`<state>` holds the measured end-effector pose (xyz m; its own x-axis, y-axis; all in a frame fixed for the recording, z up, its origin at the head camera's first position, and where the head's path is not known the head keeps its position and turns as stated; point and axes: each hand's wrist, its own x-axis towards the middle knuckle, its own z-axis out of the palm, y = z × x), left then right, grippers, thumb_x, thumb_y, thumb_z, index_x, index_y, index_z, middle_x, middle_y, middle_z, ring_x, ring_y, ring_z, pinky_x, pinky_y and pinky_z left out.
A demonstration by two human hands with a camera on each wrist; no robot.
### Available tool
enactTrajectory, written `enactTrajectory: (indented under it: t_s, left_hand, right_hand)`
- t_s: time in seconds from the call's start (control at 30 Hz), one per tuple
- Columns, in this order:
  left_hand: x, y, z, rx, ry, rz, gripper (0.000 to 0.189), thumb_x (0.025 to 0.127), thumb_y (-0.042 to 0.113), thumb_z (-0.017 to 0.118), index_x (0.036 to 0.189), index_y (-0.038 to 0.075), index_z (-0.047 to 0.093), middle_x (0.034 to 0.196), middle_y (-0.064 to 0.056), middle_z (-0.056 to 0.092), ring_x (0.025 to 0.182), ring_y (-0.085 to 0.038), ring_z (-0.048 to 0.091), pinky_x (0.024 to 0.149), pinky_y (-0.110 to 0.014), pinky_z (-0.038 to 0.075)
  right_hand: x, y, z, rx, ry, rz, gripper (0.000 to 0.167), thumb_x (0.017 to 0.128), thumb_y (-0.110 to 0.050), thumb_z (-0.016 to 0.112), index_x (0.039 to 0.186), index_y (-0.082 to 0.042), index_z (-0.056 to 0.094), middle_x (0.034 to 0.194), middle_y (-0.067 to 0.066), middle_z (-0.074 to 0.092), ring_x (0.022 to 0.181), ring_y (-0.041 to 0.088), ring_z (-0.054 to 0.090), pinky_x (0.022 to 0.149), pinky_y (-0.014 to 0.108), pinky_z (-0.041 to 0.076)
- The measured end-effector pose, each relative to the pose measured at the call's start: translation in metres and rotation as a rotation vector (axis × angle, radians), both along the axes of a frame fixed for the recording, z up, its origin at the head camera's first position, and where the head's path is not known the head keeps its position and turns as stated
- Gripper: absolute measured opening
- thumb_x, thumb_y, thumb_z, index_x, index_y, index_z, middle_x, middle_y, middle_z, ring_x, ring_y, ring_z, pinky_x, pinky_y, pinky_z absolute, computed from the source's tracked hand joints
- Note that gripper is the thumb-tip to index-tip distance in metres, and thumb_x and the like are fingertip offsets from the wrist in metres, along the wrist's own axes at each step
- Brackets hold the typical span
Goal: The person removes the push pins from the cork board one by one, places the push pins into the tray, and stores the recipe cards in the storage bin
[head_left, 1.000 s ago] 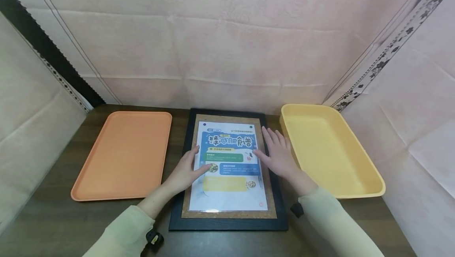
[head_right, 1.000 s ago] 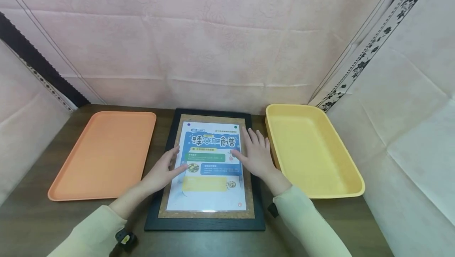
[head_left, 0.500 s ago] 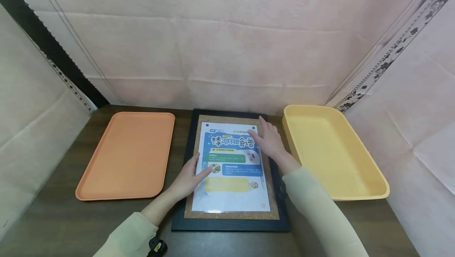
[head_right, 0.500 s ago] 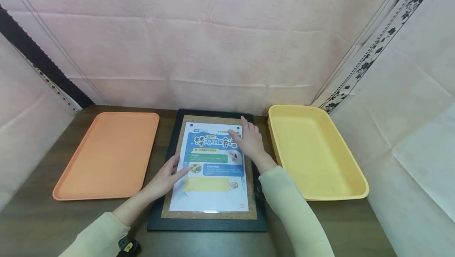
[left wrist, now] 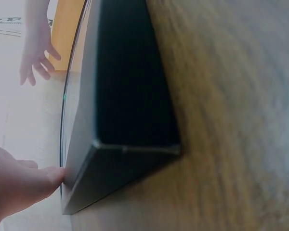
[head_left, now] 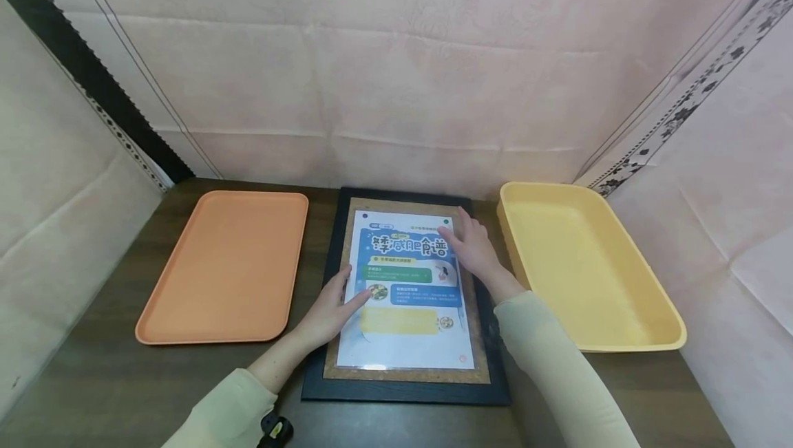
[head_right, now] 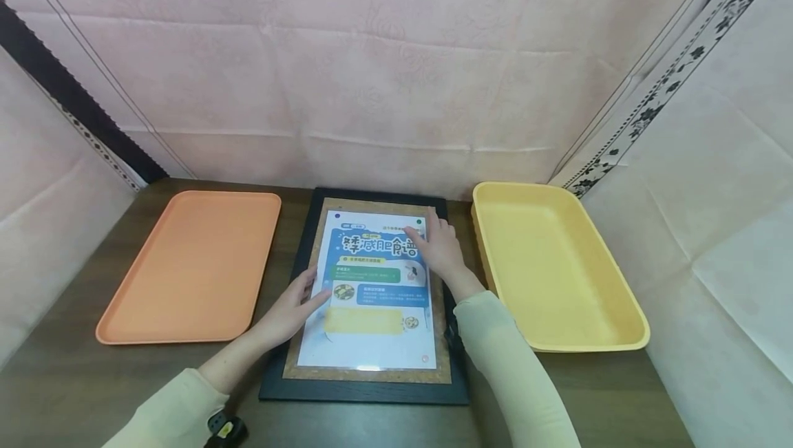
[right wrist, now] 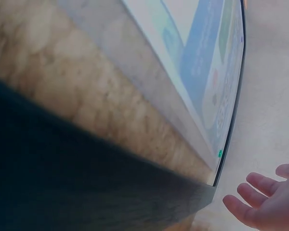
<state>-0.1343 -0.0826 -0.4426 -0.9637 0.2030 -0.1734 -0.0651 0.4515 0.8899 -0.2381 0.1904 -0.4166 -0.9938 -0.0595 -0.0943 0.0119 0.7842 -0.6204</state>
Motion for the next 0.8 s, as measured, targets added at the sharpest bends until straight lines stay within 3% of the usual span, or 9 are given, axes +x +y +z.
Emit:
enactTrajectory:
  t_s: [0.17,0.4,0.53,0.67,0.8]
  left_hand:
    - [0.000,0.000,0.000,0.013,-0.005,0.005,0.074,0.095,0.037,0.050,0.148,0.000,0.013,0.153,-0.021,0.018,0.139,-0.039,0.025,0.108,-0.056,0.030]
    - [0.001,-0.001,-0.001,-0.007,-0.007,0.010,0.077,0.094,0.044,0.050,0.148,0.001,0.015,0.153,-0.021,0.019,0.137,-0.040,0.029,0.107,-0.055,0.032]
    - [0.001,-0.001,0.000,-0.006,-0.011,0.008,0.077,0.094,0.044,0.049,0.148,0.001,0.016,0.152,-0.021,0.020,0.137,-0.039,0.030,0.107,-0.054,0.033]
    - [0.000,-0.001,0.004,-0.006,-0.014,0.006,0.073,0.095,0.039,0.049,0.147,0.000,0.017,0.151,-0.023,0.021,0.135,-0.040,0.031,0.107,-0.055,0.033]
    - [-0.004,-0.002,0.008,0.012,-0.021,-0.004,0.070,0.096,0.036,0.048,0.147,0.000,0.017,0.149,-0.023,0.025,0.135,-0.039,0.033,0.107,-0.053,0.034]
  right_hand:
    - [0.000,-0.001,-0.004,-0.051,-0.015,-0.004,0.086,0.087,-0.069,0.037,0.151,-0.023,0.005,0.158,0.008,0.012,0.145,0.034,0.006,0.112,0.061,0.014]
    - [0.002,-0.001,-0.011,-0.131,-0.034,-0.016,0.086,0.087,-0.068,0.039,0.151,-0.024,0.004,0.157,0.007,0.018,0.143,0.031,0.021,0.112,0.056,0.023]
    - [0.005,0.000,-0.011,-0.158,-0.072,-0.011,0.080,0.091,-0.061,0.040,0.151,-0.018,0.009,0.154,0.011,0.023,0.141,0.034,0.024,0.111,0.056,0.024]
    - [0.009,0.001,-0.010,-0.129,-0.171,0.007,0.072,0.094,-0.053,0.042,0.150,-0.013,0.019,0.152,0.013,0.029,0.140,0.036,0.025,0.111,0.057,0.025]
    - [0.016,0.001,-0.009,-0.043,-0.202,0.035,0.066,0.093,-0.043,0.052,0.145,-0.008,0.031,0.146,0.017,0.037,0.135,0.037,0.035,0.107,0.056,0.033]
